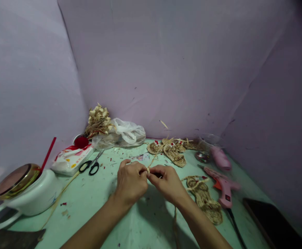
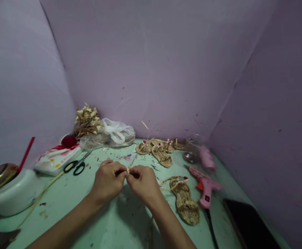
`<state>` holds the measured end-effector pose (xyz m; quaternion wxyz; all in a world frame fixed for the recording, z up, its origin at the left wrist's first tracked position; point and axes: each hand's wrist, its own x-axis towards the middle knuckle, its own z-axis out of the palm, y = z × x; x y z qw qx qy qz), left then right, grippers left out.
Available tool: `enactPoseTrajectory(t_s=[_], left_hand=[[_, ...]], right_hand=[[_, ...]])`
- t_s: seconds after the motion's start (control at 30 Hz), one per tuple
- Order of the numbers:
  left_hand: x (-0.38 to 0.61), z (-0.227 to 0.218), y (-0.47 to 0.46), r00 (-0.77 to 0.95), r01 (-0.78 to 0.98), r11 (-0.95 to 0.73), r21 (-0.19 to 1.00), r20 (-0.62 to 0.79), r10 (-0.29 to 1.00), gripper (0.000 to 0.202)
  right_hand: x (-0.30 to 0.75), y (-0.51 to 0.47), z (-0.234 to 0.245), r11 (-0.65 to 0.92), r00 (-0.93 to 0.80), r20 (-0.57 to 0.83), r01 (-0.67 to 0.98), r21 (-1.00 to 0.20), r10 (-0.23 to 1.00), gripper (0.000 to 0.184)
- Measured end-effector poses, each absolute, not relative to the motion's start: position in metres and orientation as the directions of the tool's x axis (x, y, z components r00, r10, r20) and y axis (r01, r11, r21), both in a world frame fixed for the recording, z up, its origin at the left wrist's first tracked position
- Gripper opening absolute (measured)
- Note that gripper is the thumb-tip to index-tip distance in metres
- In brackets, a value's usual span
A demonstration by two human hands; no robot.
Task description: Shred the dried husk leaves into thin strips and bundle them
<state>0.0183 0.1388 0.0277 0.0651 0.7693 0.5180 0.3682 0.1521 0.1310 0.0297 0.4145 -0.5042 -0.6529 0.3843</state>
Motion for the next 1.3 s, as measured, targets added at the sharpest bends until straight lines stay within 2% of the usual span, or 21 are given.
enactPoseTrajectory(t_s=[0.13,0.33,0.47,0.53,0.6,0.67,0.73,0.8,0.9,0.97,1.0,1.1,1.3], left_hand=[[0.019,0.029,0.142,0.156,0.677,-0.471,0.565,0.515,0.843,0.013],[0.02,0.024,0.145,0.165,0.606,-0.594,0.53,0.646,0.745,0.013],[0.017,0.024,0.147,0.219,0.531,-0.717,0.452,0.744,0.631,0.014],[0.016,0.025,0.146,0.254,0.485,-0.772,0.411,0.779,0.574,0.014],[0.016,0.025,0.143,0.293,0.434,-0.813,0.388,0.792,0.535,0.013],[0.017,0.026,0.139,0.341,0.378,-0.842,0.386,0.787,0.514,0.012],[0.018,0.027,0.138,0.34,0.344,-0.827,0.444,0.762,0.55,0.011],[0.018,0.027,0.14,0.268,0.338,-0.737,0.586,0.691,0.672,0.012],[0.015,0.028,0.146,0.169,0.292,-0.508,0.81,0.479,0.861,0.012],[0.013,0.028,0.15,0.179,0.231,-0.4,0.887,0.366,0.913,0.009],[0.012,0.027,0.151,0.192,0.199,-0.37,0.907,0.334,0.923,0.008],[0.011,0.027,0.151,0.208,0.115,-0.306,0.945,0.279,0.938,0.007],[0.014,0.022,0.151,0.161,-0.075,-0.136,0.988,0.146,0.976,0.012]], right_hand=[[0.148,0.132,0.026,0.109,-0.111,0.085,0.232,-0.967,0.99,0.019],[0.144,0.131,0.024,0.032,0.039,0.042,0.233,-0.972,0.998,0.017],[0.142,0.13,0.026,-0.015,0.15,0.016,0.203,-0.979,0.988,0.013],[0.144,0.132,0.024,-0.017,0.188,0.02,0.191,-0.981,0.982,0.02],[0.15,0.136,0.02,0.048,0.21,0.087,0.184,-0.982,0.974,0.037],[0.157,0.14,0.017,0.102,0.176,0.131,0.166,-0.981,0.976,0.044],[0.162,0.142,0.016,0.102,0.089,0.113,0.124,-0.987,0.99,0.042],[0.163,0.14,0.019,0.116,0.021,0.12,0.128,-0.985,0.993,0.042],[0.162,0.133,0.027,0.287,0.019,0.31,0.323,-0.902,0.951,0.046],[0.161,0.128,0.032,0.418,-0.092,0.422,0.433,-0.798,0.902,0.043],[0.161,0.126,0.033,0.465,-0.171,0.437,0.445,-0.766,0.883,0.04],[0.164,0.125,0.035,0.456,-0.28,0.367,0.404,-0.793,0.887,0.032],[0.165,0.129,0.036,0.195,-0.229,0.142,0.225,-0.955,0.963,0.022]])
